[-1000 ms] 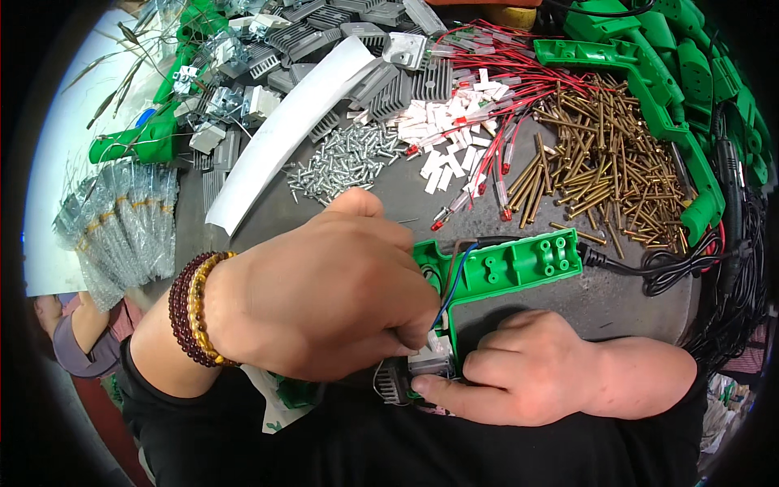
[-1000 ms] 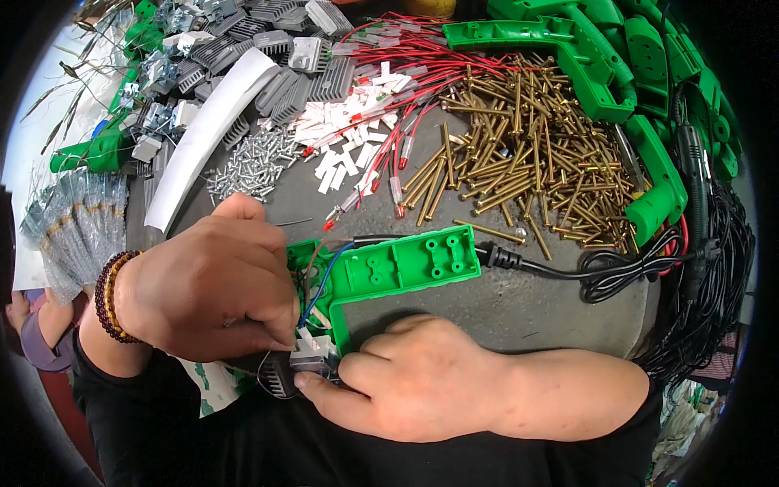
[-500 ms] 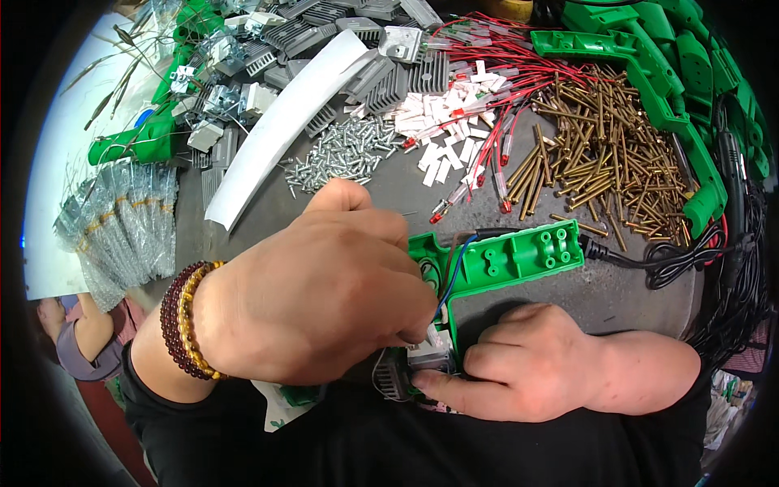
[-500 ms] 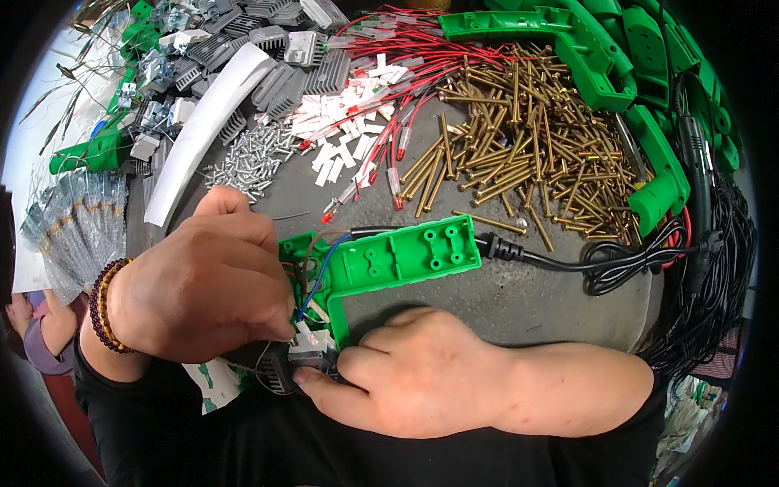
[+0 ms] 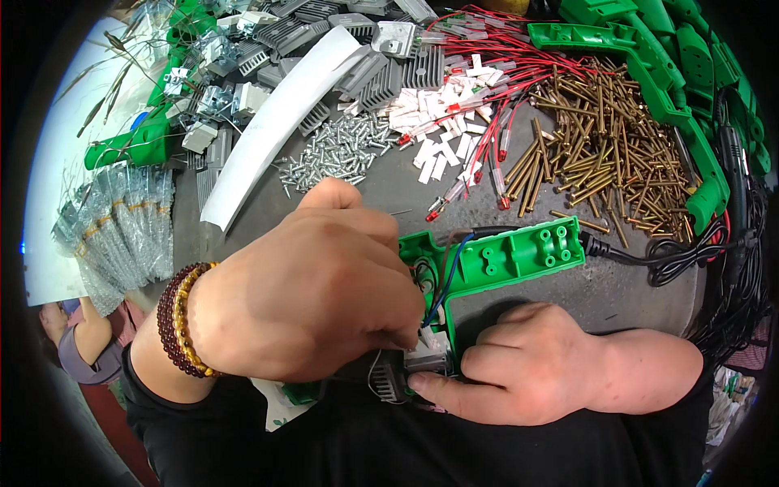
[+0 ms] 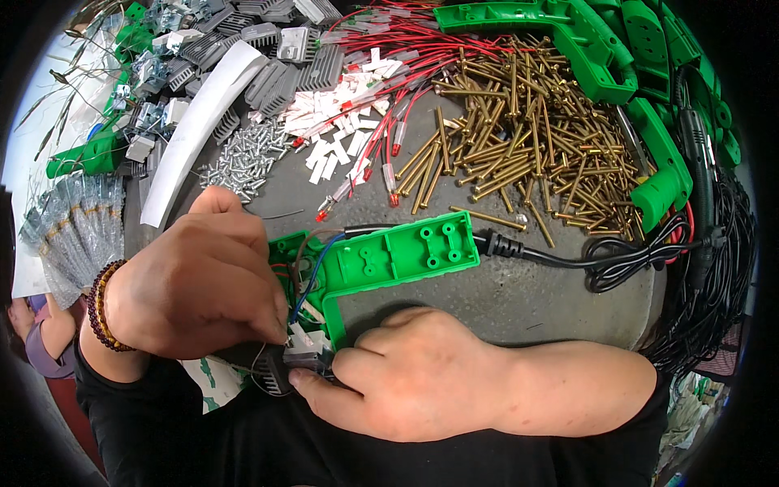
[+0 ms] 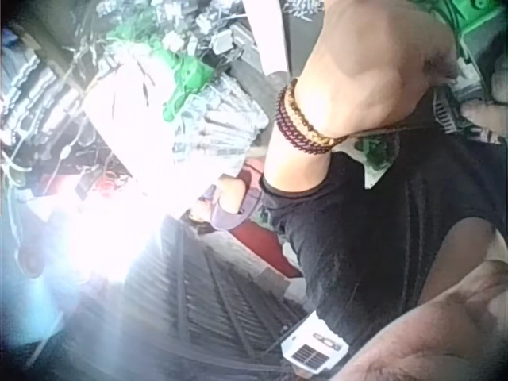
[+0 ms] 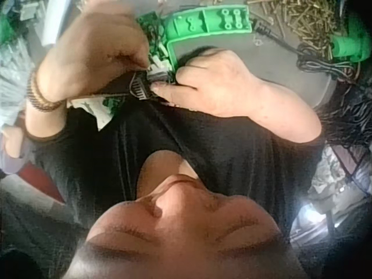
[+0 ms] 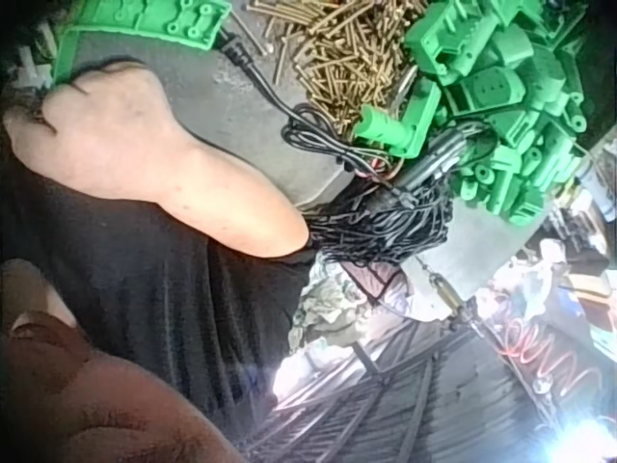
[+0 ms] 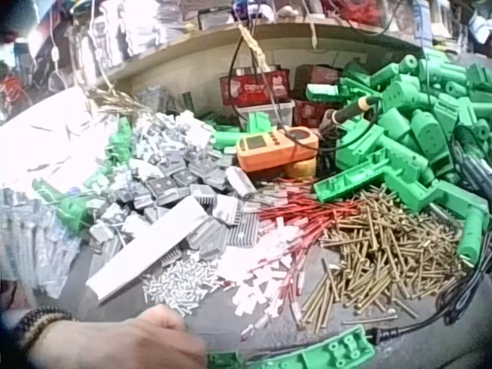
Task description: Assembling electronic components, including wiring and soldering, inside a green plastic housing.
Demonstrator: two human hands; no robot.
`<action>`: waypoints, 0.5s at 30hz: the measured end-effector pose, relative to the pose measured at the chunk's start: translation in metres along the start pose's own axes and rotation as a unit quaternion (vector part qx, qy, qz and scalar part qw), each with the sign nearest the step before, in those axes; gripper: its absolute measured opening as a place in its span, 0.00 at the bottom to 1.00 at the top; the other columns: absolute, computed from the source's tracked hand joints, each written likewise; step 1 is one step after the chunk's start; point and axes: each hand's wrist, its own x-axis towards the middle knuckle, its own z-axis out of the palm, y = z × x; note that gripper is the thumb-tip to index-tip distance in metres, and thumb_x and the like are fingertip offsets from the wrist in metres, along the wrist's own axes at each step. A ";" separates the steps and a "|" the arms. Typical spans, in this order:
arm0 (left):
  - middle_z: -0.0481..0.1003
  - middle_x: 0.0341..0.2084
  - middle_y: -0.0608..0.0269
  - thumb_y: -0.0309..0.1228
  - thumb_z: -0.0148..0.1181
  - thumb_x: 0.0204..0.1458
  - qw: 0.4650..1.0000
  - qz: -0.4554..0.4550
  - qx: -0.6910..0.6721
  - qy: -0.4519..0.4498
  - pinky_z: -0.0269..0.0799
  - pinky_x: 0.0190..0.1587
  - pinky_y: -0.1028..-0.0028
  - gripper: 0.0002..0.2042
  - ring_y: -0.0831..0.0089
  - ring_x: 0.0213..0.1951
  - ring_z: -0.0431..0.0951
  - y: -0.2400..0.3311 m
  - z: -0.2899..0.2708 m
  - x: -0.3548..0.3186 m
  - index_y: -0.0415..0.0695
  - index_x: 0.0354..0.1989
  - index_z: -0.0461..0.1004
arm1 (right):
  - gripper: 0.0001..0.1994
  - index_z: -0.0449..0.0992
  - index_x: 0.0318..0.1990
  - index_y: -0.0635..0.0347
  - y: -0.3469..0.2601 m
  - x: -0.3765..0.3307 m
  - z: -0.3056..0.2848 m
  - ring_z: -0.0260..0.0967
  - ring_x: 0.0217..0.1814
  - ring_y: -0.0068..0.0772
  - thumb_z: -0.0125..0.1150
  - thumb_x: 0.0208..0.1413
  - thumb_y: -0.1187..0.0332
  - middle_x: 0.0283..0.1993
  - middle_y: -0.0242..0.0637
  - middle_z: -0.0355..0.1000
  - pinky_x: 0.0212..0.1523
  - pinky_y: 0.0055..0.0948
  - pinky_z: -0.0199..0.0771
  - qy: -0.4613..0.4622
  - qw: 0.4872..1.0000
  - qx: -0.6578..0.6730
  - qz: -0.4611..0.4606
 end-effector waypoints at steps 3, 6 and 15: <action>0.78 0.24 0.82 0.24 0.70 0.32 0.999 0.016 0.039 -0.001 0.59 0.42 0.68 0.09 0.74 0.29 0.72 0.000 -0.003 0.002 0.55 0.22 0.79 | 0.15 0.81 0.43 0.53 0.001 0.000 0.000 0.64 0.21 0.20 0.61 0.45 0.65 0.22 0.24 0.58 0.20 0.23 0.65 -0.001 1.000 -0.004 0.007; 0.78 0.23 0.83 0.24 0.70 0.33 0.996 0.004 0.083 0.025 0.59 0.42 0.69 0.09 0.75 0.28 0.72 0.008 -0.004 -0.001 0.55 0.21 0.79 | 0.15 0.81 0.43 0.53 -0.001 -0.001 0.002 0.64 0.21 0.20 0.61 0.45 0.65 0.22 0.24 0.58 0.20 0.23 0.65 0.008 1.000 0.007 -0.006; 0.79 0.23 0.82 0.24 0.72 0.35 0.999 0.023 -0.039 -0.029 0.58 0.41 0.70 0.09 0.76 0.27 0.72 -0.005 0.002 0.003 0.56 0.22 0.81 | 0.15 0.81 0.42 0.53 -0.001 0.001 0.001 0.64 0.21 0.21 0.63 0.44 0.66 0.23 0.25 0.59 0.20 0.24 0.65 0.004 1.000 0.012 -0.011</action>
